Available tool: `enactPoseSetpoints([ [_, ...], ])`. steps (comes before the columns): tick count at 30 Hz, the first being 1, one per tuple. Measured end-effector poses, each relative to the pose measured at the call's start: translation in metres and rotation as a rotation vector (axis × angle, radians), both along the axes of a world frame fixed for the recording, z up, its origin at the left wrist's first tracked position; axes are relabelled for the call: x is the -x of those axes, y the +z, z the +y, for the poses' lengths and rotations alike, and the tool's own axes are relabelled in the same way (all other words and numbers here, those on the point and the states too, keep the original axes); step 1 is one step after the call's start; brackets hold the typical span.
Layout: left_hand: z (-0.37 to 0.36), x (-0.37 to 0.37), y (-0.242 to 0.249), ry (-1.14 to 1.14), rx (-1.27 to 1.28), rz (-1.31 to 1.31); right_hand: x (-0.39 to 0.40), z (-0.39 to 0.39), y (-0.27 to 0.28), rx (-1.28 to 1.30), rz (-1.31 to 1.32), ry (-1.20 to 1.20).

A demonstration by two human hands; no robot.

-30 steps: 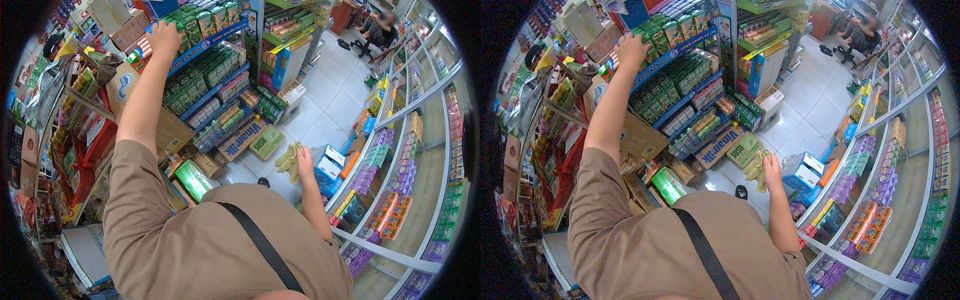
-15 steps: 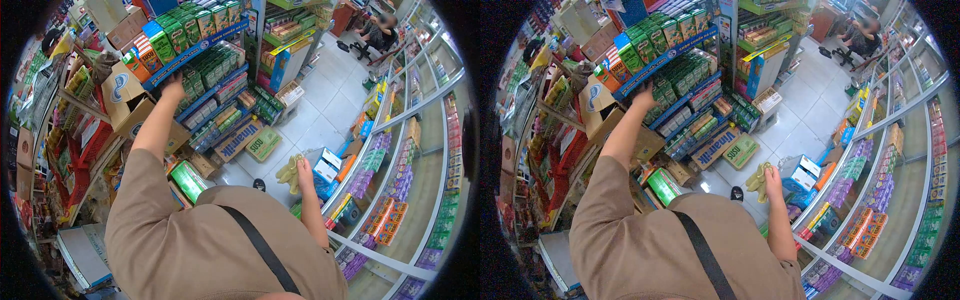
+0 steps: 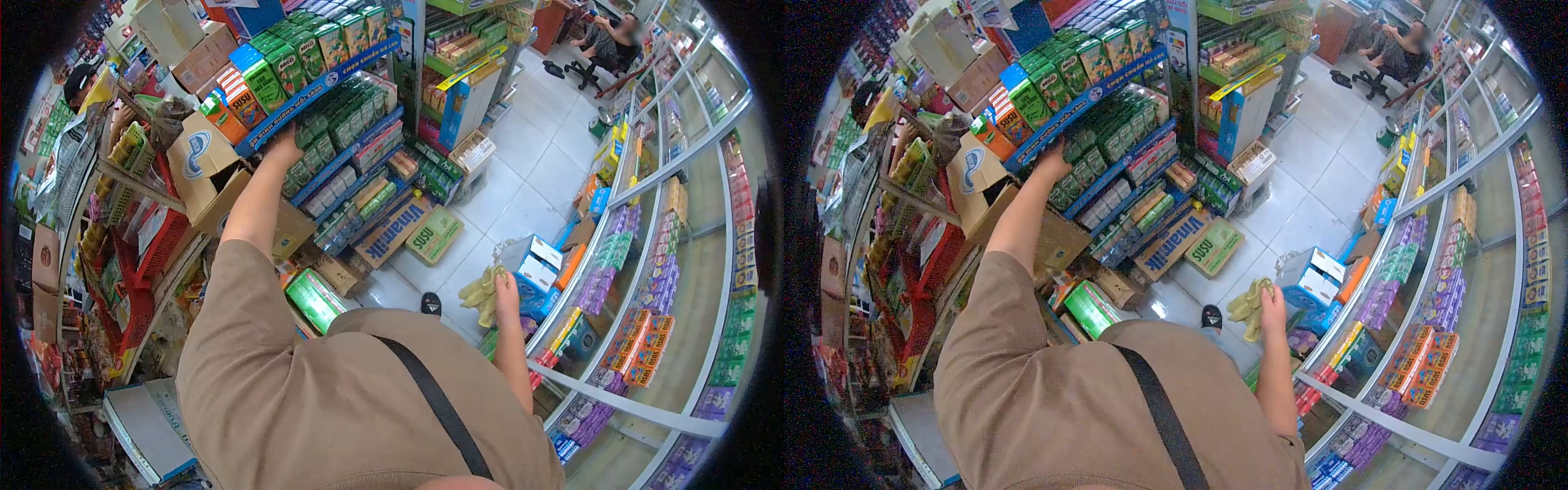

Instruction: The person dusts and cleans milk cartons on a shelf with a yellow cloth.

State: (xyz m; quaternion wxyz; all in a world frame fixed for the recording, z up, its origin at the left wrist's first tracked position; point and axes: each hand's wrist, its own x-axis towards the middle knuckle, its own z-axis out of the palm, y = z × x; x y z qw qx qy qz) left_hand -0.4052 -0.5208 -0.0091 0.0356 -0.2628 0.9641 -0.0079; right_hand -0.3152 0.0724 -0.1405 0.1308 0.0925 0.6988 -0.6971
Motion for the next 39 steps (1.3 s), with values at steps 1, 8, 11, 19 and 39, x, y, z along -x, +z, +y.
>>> enactPoseSetpoints([
  [1, 0.008, -0.003, 0.012, -0.037, -0.023, 0.062, -0.003, 0.001, 0.007, 0.004, -0.017, -0.016],
  [8, 0.076, -0.026, 0.06, -0.243, 0.079, 0.24, 0.003, 0.005, 0.025, 0.019, -0.041, -0.056],
  [11, 0.119, -0.041, 0.084, -0.451, -0.033, 0.354, 0.015, -0.001, 0.019, 0.017, -0.009, -0.024],
  [19, 0.232, -0.093, 0.116, 0.007, -1.683, 0.638, 0.023, -0.071, 0.15, 0.337, 0.437, -0.025],
  [39, 0.3, -0.172, 0.086, -0.37, -1.367, 0.576, 0.014, -0.166, 0.259, -0.345, 1.558, 0.637],
])
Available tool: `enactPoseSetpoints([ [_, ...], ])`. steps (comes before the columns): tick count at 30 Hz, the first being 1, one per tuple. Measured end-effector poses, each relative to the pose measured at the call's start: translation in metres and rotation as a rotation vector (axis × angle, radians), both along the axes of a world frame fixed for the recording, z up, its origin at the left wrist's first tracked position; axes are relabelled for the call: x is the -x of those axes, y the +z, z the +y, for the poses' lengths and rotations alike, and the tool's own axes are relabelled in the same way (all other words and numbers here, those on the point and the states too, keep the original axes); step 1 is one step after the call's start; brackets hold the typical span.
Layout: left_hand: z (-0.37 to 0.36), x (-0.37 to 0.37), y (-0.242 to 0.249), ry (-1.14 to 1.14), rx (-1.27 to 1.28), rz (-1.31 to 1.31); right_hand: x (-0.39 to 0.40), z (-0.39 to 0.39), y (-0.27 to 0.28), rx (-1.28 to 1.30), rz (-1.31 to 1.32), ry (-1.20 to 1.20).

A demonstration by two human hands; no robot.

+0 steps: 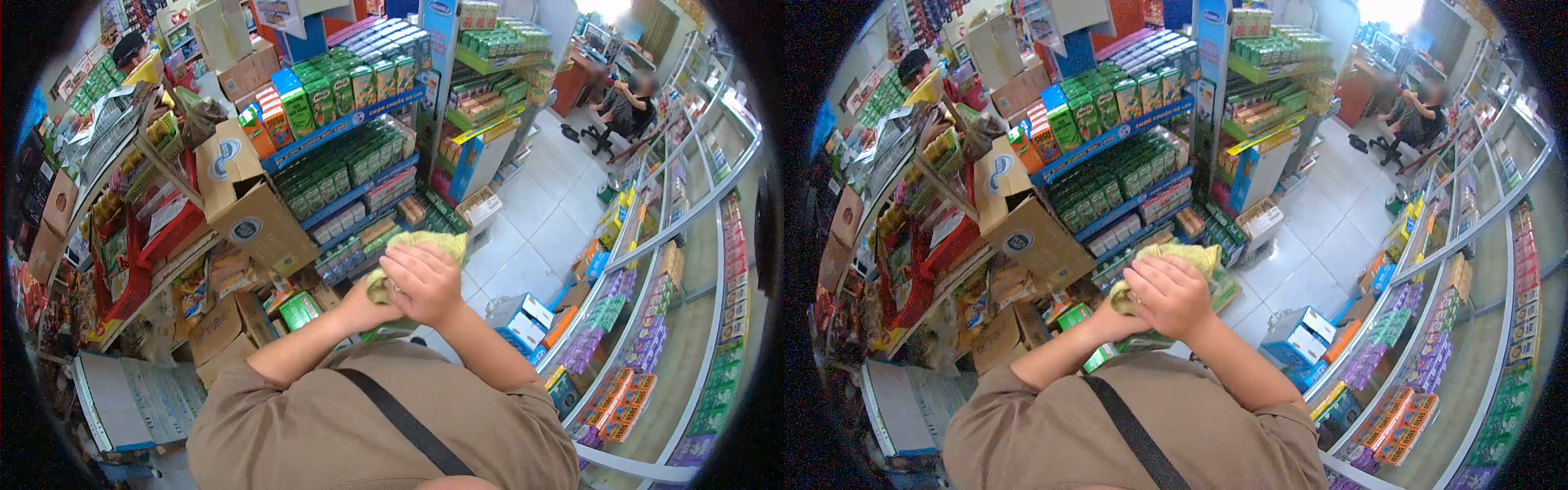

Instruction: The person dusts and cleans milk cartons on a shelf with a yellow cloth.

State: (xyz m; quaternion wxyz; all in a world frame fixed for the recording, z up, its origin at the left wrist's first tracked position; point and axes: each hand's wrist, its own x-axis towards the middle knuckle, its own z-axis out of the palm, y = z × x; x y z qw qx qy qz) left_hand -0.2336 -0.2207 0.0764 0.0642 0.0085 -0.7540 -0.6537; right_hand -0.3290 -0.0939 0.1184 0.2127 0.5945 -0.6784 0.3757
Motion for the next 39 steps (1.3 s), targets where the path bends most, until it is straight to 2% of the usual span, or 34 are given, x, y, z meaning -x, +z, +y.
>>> enactPoseSetpoints([
  [2, -0.006, -0.001, 0.003, -0.011, 0.103, -0.089, 0.007, 0.001, 0.004, 0.04, -0.033, -0.036],
  [5, -0.007, -0.011, 0.036, -0.042, 0.443, -0.171, 0.018, 0.001, -0.007, 0.099, -0.191, -0.1],
  [8, -0.009, -0.019, 0.026, -0.06, 0.471, -0.134, 0.034, 0.009, -0.049, 0.078, -1.013, 0.049],
  [9, -0.01, -0.021, 0.029, -0.126, 0.535, -0.246, 0.044, 0.01, -0.072, 0.086, -1.328, 0.205],
  [12, -0.008, -0.029, 0.026, -0.314, 0.673, -0.11, 0.052, 0.02, -0.13, -0.451, -1.455, 0.462],
  [14, -0.002, -0.028, 0.033, -0.495, 0.743, -0.154, 0.031, 0.03, -0.128, -0.949, -1.174, 0.486],
  [16, 0.002, -0.025, 0.032, -0.666, 0.805, -0.12, 0.002, 0.028, -0.133, -1.109, -1.394, 0.385],
  [17, 0.003, -0.023, 0.033, -0.689, 0.799, -0.127, -0.002, 0.027, -0.18, -0.918, -1.471, 0.541],
  [20, 0.008, -0.017, 0.043, -0.682, 0.901, -0.105, 0.004, 0.018, -0.165, -0.786, -1.6, 0.707],
  [23, 0.015, -0.011, 0.052, -0.548, 0.956, -0.072, -0.001, 0.018, -0.178, -0.568, -1.916, 0.816],
  [26, 0.016, -0.011, 0.052, -0.125, 1.101, 0.277, -0.012, 0.03, -0.174, -0.319, -2.225, 0.914],
  [27, 0.018, -0.014, 0.048, -0.097, 1.1, 0.173, -0.013, 0.036, -0.171, -0.241, -2.295, 0.931],
  [30, 0.025, -0.021, 0.021, 0.265, 0.946, 0.249, -0.012, 0.048, -0.162, -0.051, -2.43, 0.915],
  [31, 0.023, -0.022, 0.003, 0.284, 0.858, 0.209, -0.01, 0.049, -0.161, 0.007, -2.452, 0.893],
  [34, 0.026, -0.02, -0.051, 0.253, -0.027, -0.012, -0.006, 0.043, -0.156, 0.229, -2.441, 0.751],
  [35, 0.028, -0.019, -0.057, 0.095, -0.292, -0.039, -0.004, 0.035, -0.153, 0.327, -2.421, 0.694],
  [36, 0.03, -0.016, -0.057, 0.019, -0.321, 0.014, 0.001, 0.029, -0.149, 0.421, -2.396, 0.635],
  [37, 0.032, -0.014, -0.056, -0.057, -0.35, 0.067, 0.005, 0.028, -0.131, 0.447, -2.321, 0.484],
  [38, 0.033, -0.013, -0.057, -0.131, -0.379, 0.119, 0.005, 0.021, -0.114, 0.459, -2.001, 0.323],
  [39, 0.033, -0.016, -0.06, -0.1, -0.451, 0.006, 0.002, 0.009, -0.098, 0.459, -1.676, 0.176],
])
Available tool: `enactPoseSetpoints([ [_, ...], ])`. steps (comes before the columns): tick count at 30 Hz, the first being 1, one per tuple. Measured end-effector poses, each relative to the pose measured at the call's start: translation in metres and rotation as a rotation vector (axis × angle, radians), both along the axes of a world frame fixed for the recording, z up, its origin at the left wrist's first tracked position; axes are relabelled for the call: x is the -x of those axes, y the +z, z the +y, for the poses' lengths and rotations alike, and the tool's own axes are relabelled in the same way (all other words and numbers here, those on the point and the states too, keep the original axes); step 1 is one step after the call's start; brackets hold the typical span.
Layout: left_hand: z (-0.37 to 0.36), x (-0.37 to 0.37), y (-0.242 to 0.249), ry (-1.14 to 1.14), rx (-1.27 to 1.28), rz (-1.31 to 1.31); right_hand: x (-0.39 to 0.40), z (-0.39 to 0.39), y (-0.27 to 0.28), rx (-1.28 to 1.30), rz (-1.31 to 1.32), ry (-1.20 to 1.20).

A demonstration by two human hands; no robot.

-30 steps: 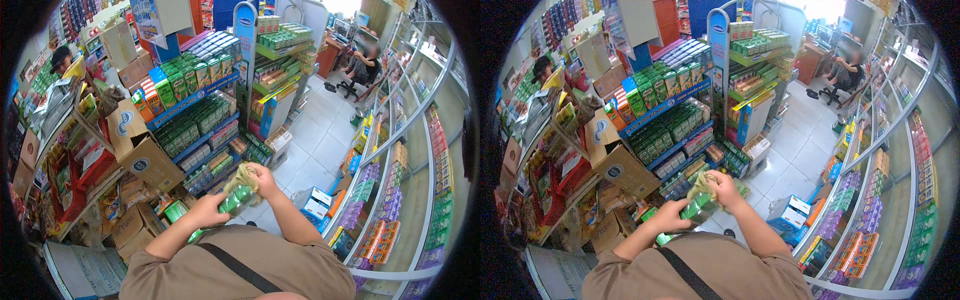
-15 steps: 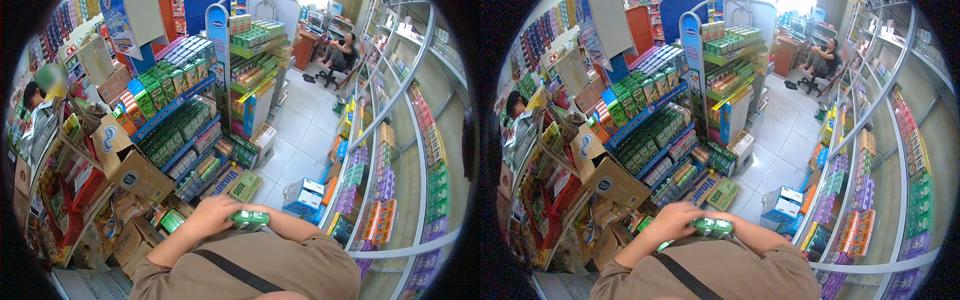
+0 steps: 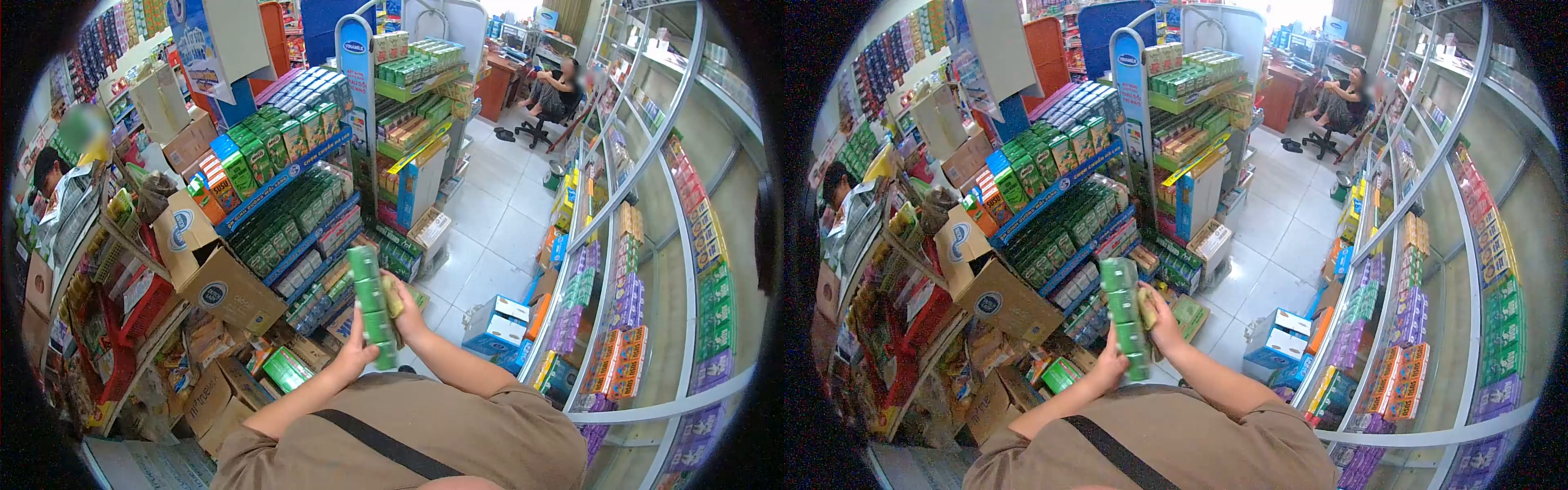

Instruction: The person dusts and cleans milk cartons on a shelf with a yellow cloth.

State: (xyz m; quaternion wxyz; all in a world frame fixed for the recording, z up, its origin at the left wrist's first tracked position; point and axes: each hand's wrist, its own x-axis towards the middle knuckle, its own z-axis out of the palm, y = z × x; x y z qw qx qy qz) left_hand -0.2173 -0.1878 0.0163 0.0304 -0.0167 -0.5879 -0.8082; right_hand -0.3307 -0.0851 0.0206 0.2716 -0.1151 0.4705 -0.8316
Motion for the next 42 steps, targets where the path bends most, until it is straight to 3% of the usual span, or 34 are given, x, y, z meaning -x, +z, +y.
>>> enactPoseSetpoints([
  [1, -0.003, 0.003, -0.005, -0.021, -0.142, -0.033, 0.0, -0.008, 0.009, -0.106, 0.299, -0.148],
  [2, -0.006, 0.008, -0.011, -0.042, -0.285, -0.064, 0.002, -0.01, 0.011, -0.117, 0.266, -0.079],
  [4, -0.009, 0.012, -0.002, -0.066, -0.55, -0.116, 0.0, -0.009, 0.023, -0.324, 0.556, -0.148],
  [6, -0.011, 0.011, 0.005, -0.055, -0.577, -0.096, -0.008, -0.007, 0.039, -0.508, 0.831, -0.217],
  [8, -0.016, 0.01, 0.002, -0.055, -0.57, -0.082, -0.019, -0.006, 0.054, -0.445, 1.022, -0.132],
  [12, -0.014, -0.001, 0.017, -0.013, -0.723, -0.307, -0.007, -0.018, 0.072, -0.398, 1.332, 0.087],
  [13, -0.012, -0.002, 0.015, -0.101, -0.772, -0.271, 0.003, -0.022, 0.076, -0.394, 1.395, 0.143],
  [15, -0.007, -0.003, 0.011, -0.281, -0.861, -0.189, 0.025, -0.03, 0.072, -0.424, 1.285, 0.124],
  [18, -0.004, -0.006, 0.016, -0.239, -0.835, -0.227, 0.047, -0.041, 0.049, -0.52, 1.021, 0.065],
  [21, -0.007, -0.01, 0.002, -0.199, -0.82, -0.277, 0.019, -0.035, 0.027, -0.572, 1.112, -0.025],
  [23, -0.01, -0.01, 0.002, -0.185, -0.879, -0.257, -0.006, -0.027, 0.034, -0.441, 1.157, 0.107],
  [27, -0.014, -0.004, 0.002, -0.097, -0.763, -0.395, -0.006, -0.029, 0.052, -0.305, 1.115, 0.295],
  [28, -0.012, -0.002, -0.007, -0.114, -0.81, -0.395, 0.0, -0.031, 0.057, -0.273, 1.049, 0.272],
  [31, -0.005, -0.007, -0.012, -0.063, -0.668, -0.51, 0.005, -0.031, 0.082, -0.072, 0.532, 0.44],
  [32, -0.006, -0.009, -0.014, -0.085, -0.689, -0.495, 0.006, -0.029, 0.092, -0.175, 0.65, 0.428],
  [35, -0.006, -0.006, -0.019, -0.163, -0.659, -0.563, 0.008, -0.03, 0.095, -0.659, 1.4, 0.283],
  [36, -0.003, -0.007, -0.005, -0.114, -0.684, -0.536, 0.009, -0.03, 0.085, -0.722, 1.506, 0.23],
  [39, -0.004, -0.007, -0.012, -0.135, -0.738, -0.54, 0.024, -0.031, 0.055, -0.7, 1.518, 0.008],
  [42, -0.003, -0.008, 0.0, -0.112, -0.794, -0.569, 0.038, -0.034, 0.031, -0.674, 1.096, 0.073],
])
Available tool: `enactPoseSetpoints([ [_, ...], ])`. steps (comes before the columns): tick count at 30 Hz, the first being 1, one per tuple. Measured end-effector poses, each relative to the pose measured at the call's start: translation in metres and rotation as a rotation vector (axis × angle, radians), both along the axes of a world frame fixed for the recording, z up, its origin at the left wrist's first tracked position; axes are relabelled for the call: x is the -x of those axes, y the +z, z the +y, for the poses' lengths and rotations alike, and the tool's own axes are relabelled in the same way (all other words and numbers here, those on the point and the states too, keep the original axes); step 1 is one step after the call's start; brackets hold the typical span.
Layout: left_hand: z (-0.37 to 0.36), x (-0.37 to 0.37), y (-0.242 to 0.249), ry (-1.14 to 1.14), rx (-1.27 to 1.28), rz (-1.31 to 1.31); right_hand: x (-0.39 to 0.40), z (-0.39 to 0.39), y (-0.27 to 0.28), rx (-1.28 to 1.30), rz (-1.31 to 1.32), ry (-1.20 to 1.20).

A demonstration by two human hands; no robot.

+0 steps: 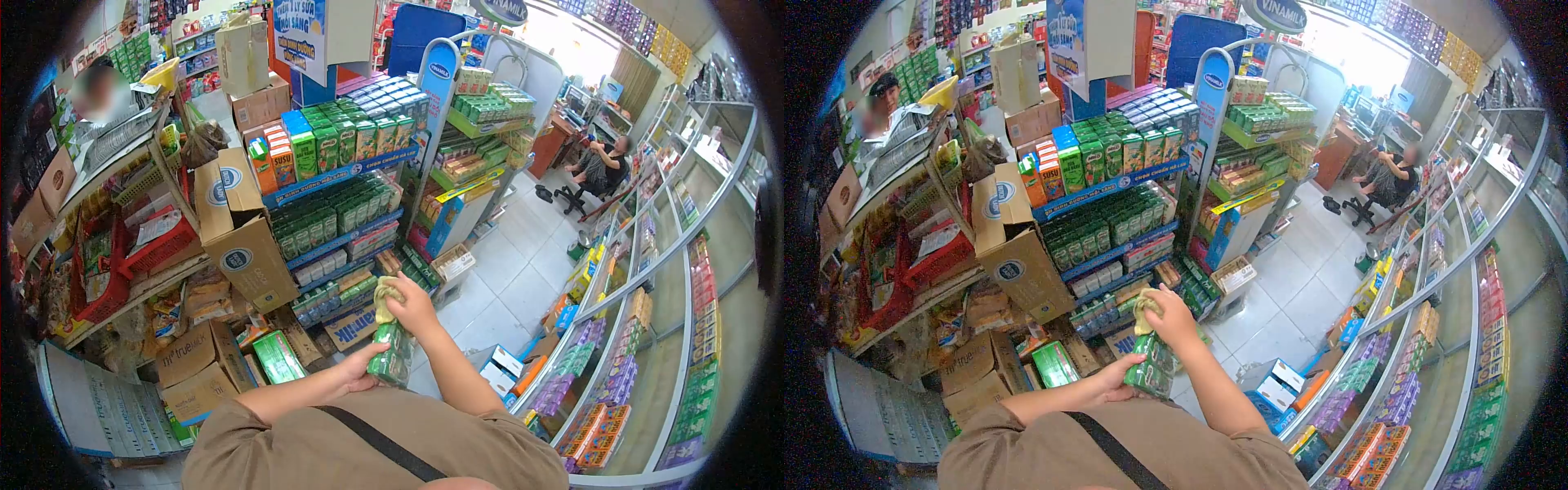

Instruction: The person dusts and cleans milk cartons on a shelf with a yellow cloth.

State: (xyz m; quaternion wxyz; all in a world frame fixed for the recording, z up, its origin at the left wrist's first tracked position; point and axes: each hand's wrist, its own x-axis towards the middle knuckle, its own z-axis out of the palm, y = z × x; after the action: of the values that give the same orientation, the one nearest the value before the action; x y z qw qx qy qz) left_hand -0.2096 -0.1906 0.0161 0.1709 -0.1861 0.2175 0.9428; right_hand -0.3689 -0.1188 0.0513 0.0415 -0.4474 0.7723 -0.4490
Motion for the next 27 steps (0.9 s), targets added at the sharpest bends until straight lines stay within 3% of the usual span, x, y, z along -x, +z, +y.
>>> enactPoseSetpoints([
  [1, 0.001, -0.001, -0.003, 0.007, 0.01, -0.006, 0.001, -0.002, -0.007, 0.05, -0.143, -0.028],
  [5, -0.001, -0.001, -0.014, 0.03, -0.039, -0.023, -0.035, 0.016, -0.025, 0.086, -0.143, 0.077],
  [8, -0.005, -0.005, -0.006, 0.076, -0.121, -0.009, -0.06, 0.034, -0.038, 0.136, -0.35, 0.166],
  [11, -0.009, -0.005, 0.0, 0.073, -0.091, 0.027, -0.057, 0.048, -0.052, 0.109, -0.318, 0.16],
  [12, -0.009, -0.005, -0.006, 0.051, -0.092, 0.044, -0.044, 0.044, -0.083, 0.123, -0.302, 0.109],
  [14, -0.006, -0.006, -0.009, 0.022, -0.069, 0.098, -0.015, 0.031, -0.133, 0.235, -0.515, -0.102],
  [15, -0.003, -0.006, -0.008, 0.013, -0.042, 0.136, -0.003, 0.027, -0.119, 0.316, -0.642, -0.104],
  [16, -0.001, -0.004, -0.007, 0.007, -0.015, 0.177, 0.017, 0.021, -0.117, 0.356, -0.503, -0.086],
  [19, -0.007, 0.0, -0.002, -0.084, 0.061, 0.262, 0.041, 0.016, -0.088, 0.433, -0.425, -0.077],
  [21, -0.022, -0.001, -0.003, -0.111, 0.374, 0.371, 0.029, 0.025, -0.018, 0.468, -0.562, -0.013],
  [22, -0.03, -0.001, -0.003, -0.125, 0.533, 0.425, 0.038, 0.027, -0.015, 0.522, -0.49, 0.054],
  [25, -0.05, -0.001, 0.035, -0.262, 0.555, 0.419, 0.026, 0.036, 0.044, 0.48, -0.373, 0.285],
  [27, -0.053, -0.003, 0.042, -0.248, 0.543, 0.454, 0.011, 0.036, 0.066, 0.455, -0.17, 0.209],
])
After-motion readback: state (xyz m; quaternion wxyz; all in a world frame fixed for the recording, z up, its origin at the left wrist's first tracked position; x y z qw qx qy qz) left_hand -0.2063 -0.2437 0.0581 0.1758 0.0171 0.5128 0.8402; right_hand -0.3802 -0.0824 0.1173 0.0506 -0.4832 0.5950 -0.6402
